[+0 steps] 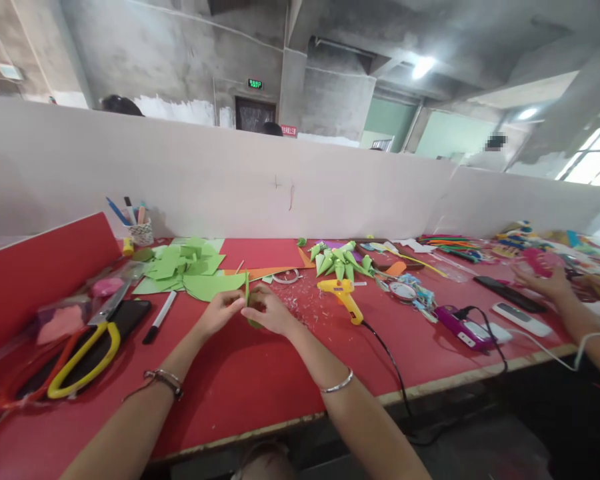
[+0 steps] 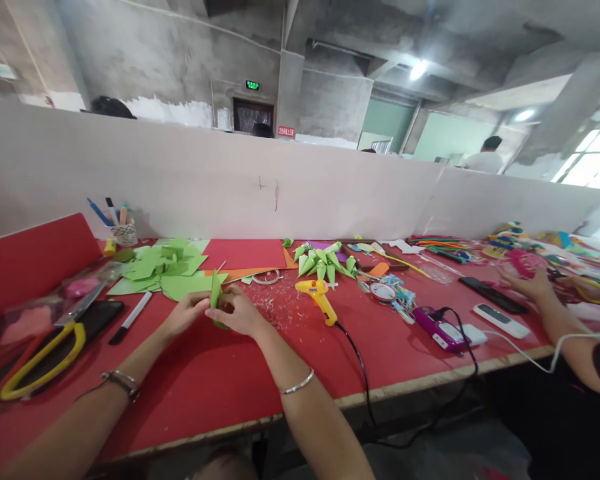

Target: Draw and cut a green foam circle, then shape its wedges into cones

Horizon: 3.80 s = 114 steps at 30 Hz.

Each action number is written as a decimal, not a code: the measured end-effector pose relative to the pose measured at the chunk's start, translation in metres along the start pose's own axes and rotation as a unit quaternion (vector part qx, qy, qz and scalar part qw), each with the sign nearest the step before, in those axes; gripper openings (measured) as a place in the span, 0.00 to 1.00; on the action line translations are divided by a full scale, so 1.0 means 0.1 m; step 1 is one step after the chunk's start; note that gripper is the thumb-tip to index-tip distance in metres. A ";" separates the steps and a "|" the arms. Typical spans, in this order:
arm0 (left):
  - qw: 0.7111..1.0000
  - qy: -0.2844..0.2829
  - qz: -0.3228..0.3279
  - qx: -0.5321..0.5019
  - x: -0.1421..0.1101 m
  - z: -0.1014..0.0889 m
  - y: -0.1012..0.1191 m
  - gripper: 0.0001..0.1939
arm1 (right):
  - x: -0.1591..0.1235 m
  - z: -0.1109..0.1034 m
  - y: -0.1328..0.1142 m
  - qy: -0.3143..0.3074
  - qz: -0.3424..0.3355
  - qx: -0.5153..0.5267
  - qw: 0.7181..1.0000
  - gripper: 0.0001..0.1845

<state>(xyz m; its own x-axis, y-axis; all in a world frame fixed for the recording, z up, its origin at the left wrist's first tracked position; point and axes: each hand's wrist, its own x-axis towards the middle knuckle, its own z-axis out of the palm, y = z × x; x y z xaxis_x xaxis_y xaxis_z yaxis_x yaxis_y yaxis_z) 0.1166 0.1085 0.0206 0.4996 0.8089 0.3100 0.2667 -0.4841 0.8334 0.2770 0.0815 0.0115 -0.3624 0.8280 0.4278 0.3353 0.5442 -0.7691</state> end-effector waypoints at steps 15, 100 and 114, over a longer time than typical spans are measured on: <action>1.000 0.014 0.001 -0.001 -0.03 0.03 -0.04 0.18 | -0.01 -0.04 0.00 0.001 0.030 0.028 0.999 0.14; 0.904 0.255 -0.014 0.344 0.00 0.02 -0.06 0.23 | 0.00 0.00 0.15 0.161 0.183 0.169 0.955 0.18; 0.969 0.221 -0.074 0.081 0.04 -0.04 -0.14 0.20 | 0.00 -0.06 0.10 0.190 0.145 0.179 0.954 0.20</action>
<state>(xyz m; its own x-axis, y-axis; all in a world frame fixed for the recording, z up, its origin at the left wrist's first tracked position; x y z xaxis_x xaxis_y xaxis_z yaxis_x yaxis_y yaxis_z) 0.1114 0.1198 0.0124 0.0539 0.9203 0.3875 0.4530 -0.3683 0.8119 0.2853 0.0878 0.0064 0.0646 0.9634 0.2602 0.0296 0.2588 -0.9655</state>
